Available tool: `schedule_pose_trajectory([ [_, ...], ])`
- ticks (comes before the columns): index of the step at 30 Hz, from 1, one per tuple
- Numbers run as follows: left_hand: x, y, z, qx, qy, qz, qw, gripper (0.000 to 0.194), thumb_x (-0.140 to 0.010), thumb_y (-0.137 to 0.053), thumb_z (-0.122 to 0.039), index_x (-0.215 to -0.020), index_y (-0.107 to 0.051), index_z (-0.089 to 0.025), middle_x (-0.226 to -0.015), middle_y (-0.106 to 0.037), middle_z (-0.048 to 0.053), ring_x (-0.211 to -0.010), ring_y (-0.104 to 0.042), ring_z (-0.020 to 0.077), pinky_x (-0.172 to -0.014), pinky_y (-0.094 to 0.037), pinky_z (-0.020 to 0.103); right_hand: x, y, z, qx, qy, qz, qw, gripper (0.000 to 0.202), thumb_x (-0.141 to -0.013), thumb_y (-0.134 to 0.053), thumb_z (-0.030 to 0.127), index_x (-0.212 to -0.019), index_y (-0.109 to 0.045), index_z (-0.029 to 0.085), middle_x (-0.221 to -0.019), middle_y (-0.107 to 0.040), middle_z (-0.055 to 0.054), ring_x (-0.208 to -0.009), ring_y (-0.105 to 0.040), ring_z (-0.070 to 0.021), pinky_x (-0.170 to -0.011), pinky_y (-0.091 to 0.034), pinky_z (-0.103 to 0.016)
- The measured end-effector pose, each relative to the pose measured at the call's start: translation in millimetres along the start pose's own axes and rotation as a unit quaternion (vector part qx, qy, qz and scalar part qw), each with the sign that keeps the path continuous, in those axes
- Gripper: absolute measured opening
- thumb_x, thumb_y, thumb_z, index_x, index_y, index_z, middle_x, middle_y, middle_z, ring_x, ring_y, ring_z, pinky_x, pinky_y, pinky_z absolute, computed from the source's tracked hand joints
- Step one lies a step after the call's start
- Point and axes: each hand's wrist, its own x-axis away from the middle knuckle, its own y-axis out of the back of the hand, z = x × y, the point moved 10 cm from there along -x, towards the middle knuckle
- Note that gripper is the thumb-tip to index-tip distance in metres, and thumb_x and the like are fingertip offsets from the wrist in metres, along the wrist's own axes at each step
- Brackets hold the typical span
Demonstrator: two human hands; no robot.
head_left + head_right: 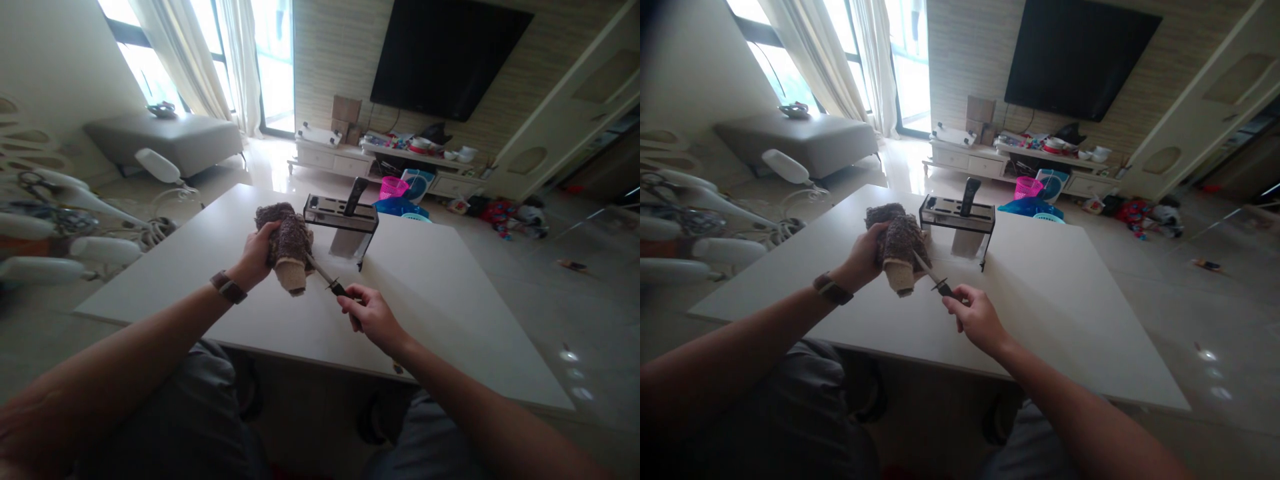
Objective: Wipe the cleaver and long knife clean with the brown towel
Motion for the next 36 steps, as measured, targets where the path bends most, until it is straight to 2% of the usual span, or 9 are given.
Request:
schedule_pose_trajectory([
  [3, 1.6, 2.0, -10.7, -0.006, -0.037, -0.020, 0.999, 0.023, -0.081, -0.075, -0.021, -0.101, -0.071, -0.011, -0.087, -0.078, 0.008, -0.077, -0.074, 0.0203, -0.077, -0.064, 0.031, -1.6, -0.4, 1.3, 0.013, 0.005, 0.010, 1.000, 0.029, -0.084, -0.068, 0.047, -0.077, -0.061, 0.020, -0.065, -0.058, 0.003, -0.043, -0.047, -0.0084, -0.042, -0.033, -0.024],
  [6, 2.8, 0.1, -13.2, -0.010, -0.045, -0.020, 0.999, 0.023, -0.082, -0.074, -0.022, -0.102, -0.070, -0.011, -0.090, -0.079, 0.009, -0.078, -0.075, 0.0205, -0.078, -0.064, 0.031, -2.4, -2.1, 0.3, 0.019, 0.003, 0.019, 1.000, 0.030, -0.084, -0.068, 0.047, -0.077, -0.061, 0.019, -0.067, -0.059, 0.002, -0.043, -0.048, -0.0084, -0.041, -0.032, -0.023],
  [11, 6.7, -13.1, 4.2, 0.004, 0.022, 0.040, 0.999, 0.029, -0.086, -0.073, -0.025, -0.111, -0.070, -0.009, -0.103, -0.080, 0.014, -0.087, -0.077, 0.0227, -0.083, -0.065, 0.034, 1.7, -11.4, -14.3, -0.087, -0.052, 0.049, 0.994, 0.038, -0.084, -0.065, 0.054, -0.082, -0.065, 0.016, -0.058, -0.049, 0.005, -0.037, -0.038, -0.0066, -0.037, -0.022, -0.023],
  [16, 22.3, -30.3, 14.8, 0.007, 0.063, 0.097, 0.993, 0.035, -0.090, -0.071, -0.031, -0.116, -0.071, -0.008, -0.110, -0.080, 0.016, -0.095, -0.077, 0.0256, -0.090, -0.063, 0.038, 9.4, -13.5, -20.4, -0.162, -0.069, 0.028, 0.984, 0.042, -0.080, -0.068, 0.057, -0.078, -0.064, 0.016, -0.053, -0.044, 0.007, -0.037, -0.032, -0.0052, -0.038, -0.015, -0.023],
  [22, 56.1, -50.4, 45.8, -0.052, 0.102, 0.151, 0.982, 0.029, -0.084, -0.079, -0.032, -0.102, -0.075, -0.010, -0.098, -0.081, 0.014, -0.080, -0.076, 0.0236, -0.079, -0.062, 0.035, 9.9, -9.7, -20.4, -0.181, -0.055, -0.007, 0.982, 0.043, -0.079, -0.070, 0.058, -0.076, -0.062, 0.016, -0.054, -0.044, 0.006, -0.038, -0.032, -0.0054, -0.038, -0.014, -0.023],
  [25, 76.5, -62.6, 67.9, -0.079, 0.117, 0.201, 0.969, 0.033, -0.077, -0.086, -0.033, -0.099, -0.077, -0.010, -0.098, -0.081, 0.013, -0.081, -0.075, 0.0228, -0.080, -0.059, 0.033, 8.5, -7.2, -24.3, -0.197, -0.066, -0.038, 0.978, 0.045, -0.075, -0.074, 0.060, -0.072, -0.054, 0.020, -0.054, -0.042, 0.007, -0.040, -0.031, -0.0054, -0.038, -0.015, -0.021],
  [28, 88.5, -65.0, 83.4, -0.095, 0.132, 0.210, 0.964, 0.037, -0.074, -0.089, -0.037, -0.097, -0.077, -0.011, -0.097, -0.081, 0.013, -0.084, -0.074, 0.0220, -0.081, -0.058, 0.032, 10.6, -5.2, -30.3, -0.197, -0.089, -0.070, 0.974, 0.049, -0.069, -0.078, 0.063, -0.073, -0.052, 0.021, -0.055, -0.037, 0.009, -0.042, -0.029, -0.0053, -0.038, -0.017, -0.019],
  [30, 90.1, -63.6, 85.1, -0.110, 0.123, 0.202, 0.965, 0.039, -0.072, -0.090, -0.038, -0.098, -0.078, -0.011, -0.097, -0.081, 0.011, -0.085, -0.073, 0.0215, -0.080, -0.058, 0.031, 12.3, -6.4, -31.7, -0.186, -0.097, -0.070, 0.975, 0.050, -0.068, -0.079, 0.063, -0.075, -0.053, 0.021, -0.055, -0.036, 0.009, -0.043, -0.030, -0.0055, -0.039, -0.019, -0.019],
  [36, 83.9, -63.3, 68.2, -0.127, 0.038, 0.170, 0.976, 0.037, -0.069, -0.090, -0.039, -0.090, -0.078, -0.011, -0.087, -0.080, 0.007, -0.077, -0.071, 0.0193, -0.072, -0.056, 0.029, 10.9, -7.0, -22.3, -0.145, -0.065, -0.042, 0.986, 0.049, -0.074, -0.073, 0.066, -0.073, -0.052, 0.021, -0.051, -0.037, 0.009, -0.041, -0.031, -0.0065, -0.039, -0.020, -0.021],
])
